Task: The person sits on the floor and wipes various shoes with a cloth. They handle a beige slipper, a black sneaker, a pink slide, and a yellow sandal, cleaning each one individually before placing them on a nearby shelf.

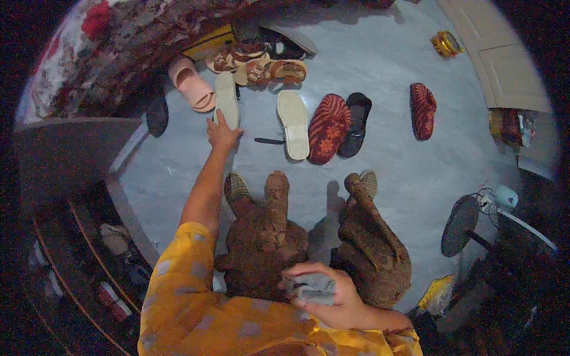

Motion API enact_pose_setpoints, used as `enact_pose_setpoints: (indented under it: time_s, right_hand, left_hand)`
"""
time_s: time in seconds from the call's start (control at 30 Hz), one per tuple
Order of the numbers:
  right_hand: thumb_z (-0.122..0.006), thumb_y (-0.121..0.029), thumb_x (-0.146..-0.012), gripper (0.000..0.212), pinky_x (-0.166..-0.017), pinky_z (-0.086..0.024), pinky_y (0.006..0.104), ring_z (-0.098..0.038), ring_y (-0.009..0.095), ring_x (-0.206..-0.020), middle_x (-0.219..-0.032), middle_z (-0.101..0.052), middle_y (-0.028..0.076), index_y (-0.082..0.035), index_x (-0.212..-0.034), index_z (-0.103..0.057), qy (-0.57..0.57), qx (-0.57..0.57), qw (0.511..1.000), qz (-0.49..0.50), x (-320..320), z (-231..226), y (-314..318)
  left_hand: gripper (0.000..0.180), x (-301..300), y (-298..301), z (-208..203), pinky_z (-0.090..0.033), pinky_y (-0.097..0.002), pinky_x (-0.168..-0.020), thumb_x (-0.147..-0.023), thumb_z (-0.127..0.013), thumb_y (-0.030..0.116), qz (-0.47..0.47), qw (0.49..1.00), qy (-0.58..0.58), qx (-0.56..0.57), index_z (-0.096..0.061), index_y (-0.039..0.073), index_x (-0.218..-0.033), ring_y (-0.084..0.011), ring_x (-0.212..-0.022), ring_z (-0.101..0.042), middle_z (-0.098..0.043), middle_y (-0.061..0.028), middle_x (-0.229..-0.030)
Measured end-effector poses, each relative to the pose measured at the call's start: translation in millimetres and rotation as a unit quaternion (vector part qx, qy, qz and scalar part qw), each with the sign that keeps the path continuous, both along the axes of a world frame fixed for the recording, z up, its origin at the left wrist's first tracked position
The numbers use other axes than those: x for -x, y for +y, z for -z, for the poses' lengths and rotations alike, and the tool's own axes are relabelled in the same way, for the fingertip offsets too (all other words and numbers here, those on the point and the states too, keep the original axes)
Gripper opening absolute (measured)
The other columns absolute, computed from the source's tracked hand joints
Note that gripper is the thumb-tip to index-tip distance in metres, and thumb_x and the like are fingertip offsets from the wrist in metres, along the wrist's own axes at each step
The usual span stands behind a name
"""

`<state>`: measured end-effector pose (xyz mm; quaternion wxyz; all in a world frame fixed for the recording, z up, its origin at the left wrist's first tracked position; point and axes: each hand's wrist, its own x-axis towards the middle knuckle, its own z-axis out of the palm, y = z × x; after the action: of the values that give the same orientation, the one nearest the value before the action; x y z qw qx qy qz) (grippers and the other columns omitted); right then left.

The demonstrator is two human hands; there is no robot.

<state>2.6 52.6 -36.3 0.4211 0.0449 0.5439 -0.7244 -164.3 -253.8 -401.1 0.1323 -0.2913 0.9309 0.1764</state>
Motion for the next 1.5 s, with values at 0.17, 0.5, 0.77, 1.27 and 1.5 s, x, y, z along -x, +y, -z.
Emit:
enact_pose_setpoints:
  time_s: [0.17,0.5,0.77,1.27,1.5]
  right_hand:
    - [-0.063,-0.002,-0.084,0.042,-0.085,-0.05,0.0311,-0.06,0.017,-0.099,-0.108,-0.062,0.014,0.002,-0.122,-0.046,-0.076,0.019,0.996,0.049,4.0,-2.5,-2.5]
    - [-0.061,0.001,-0.084,0.039,-0.085,-0.049,0.0299,-0.06,0.016,-0.098,-0.106,-0.062,0.012,0.002,-0.121,-0.047,-0.047,0.031,0.997,0.048,0.3,-5.6,-5.8]
    - [-0.063,-0.003,-0.085,0.037,-0.086,-0.048,0.0277,-0.059,0.013,-0.098,-0.104,-0.063,0.009,-0.001,-0.119,-0.05,-0.007,0.018,1.0,0.01,-13.3,-10.4,-5.1]
    - [-0.062,-0.005,-0.085,0.027,-0.083,-0.045,0.0247,-0.056,0.009,-0.092,-0.097,-0.061,0.002,-0.002,-0.111,-0.055,0.112,-0.004,0.992,0.057,-45.4,-1.8,-9.3]
    - [-0.063,-0.006,-0.084,0.031,-0.083,-0.046,0.0256,-0.058,0.011,-0.096,-0.101,-0.062,0.004,-0.003,-0.114,-0.053,0.276,-0.059,0.954,0.1,-47.4,1.7,-4.3]
  left_hand:
    - [0.095,3.9,2.3,5.8,-0.045,-0.0477,-0.091,-0.068,-0.075,0.031,0.009,1.0,-0.001,-0.009,-0.02,0.017,-0.144,-0.0436,-0.116,-0.043,-0.027,-0.0284,-0.139]
    - [0.065,-55.2,6.8,-19.3,-0.047,-0.0288,-0.052,-0.078,-0.067,0.022,-0.16,0.858,0.075,-0.483,-0.038,0.009,-0.135,-0.0149,-0.068,-0.056,-0.055,-0.0033,-0.092]
    - [0.037,-133.8,-11.9,-77.5,-0.041,-0.0287,-0.05,-0.087,-0.049,0.039,-0.284,0.616,0.055,-0.733,-0.052,0.008,-0.107,-0.0208,-0.067,-0.06,-0.061,-0.0061,-0.083]
    - [0.039,-179.4,-17.8,-186.7,-0.034,-0.0209,-0.035,-0.091,-0.046,0.039,-0.18,0.809,0.091,-0.552,-0.055,0.004,-0.106,-0.0139,-0.049,-0.057,-0.063,-0.0062,-0.073]
    - [0.038,-168.1,-0.6,-284.0,-0.034,-0.0223,-0.04,-0.088,-0.05,0.039,-0.12,0.8,0.18,-0.56,-0.059,0.004,-0.098,-0.0131,-0.049,-0.055,-0.06,-0.0036,-0.069]
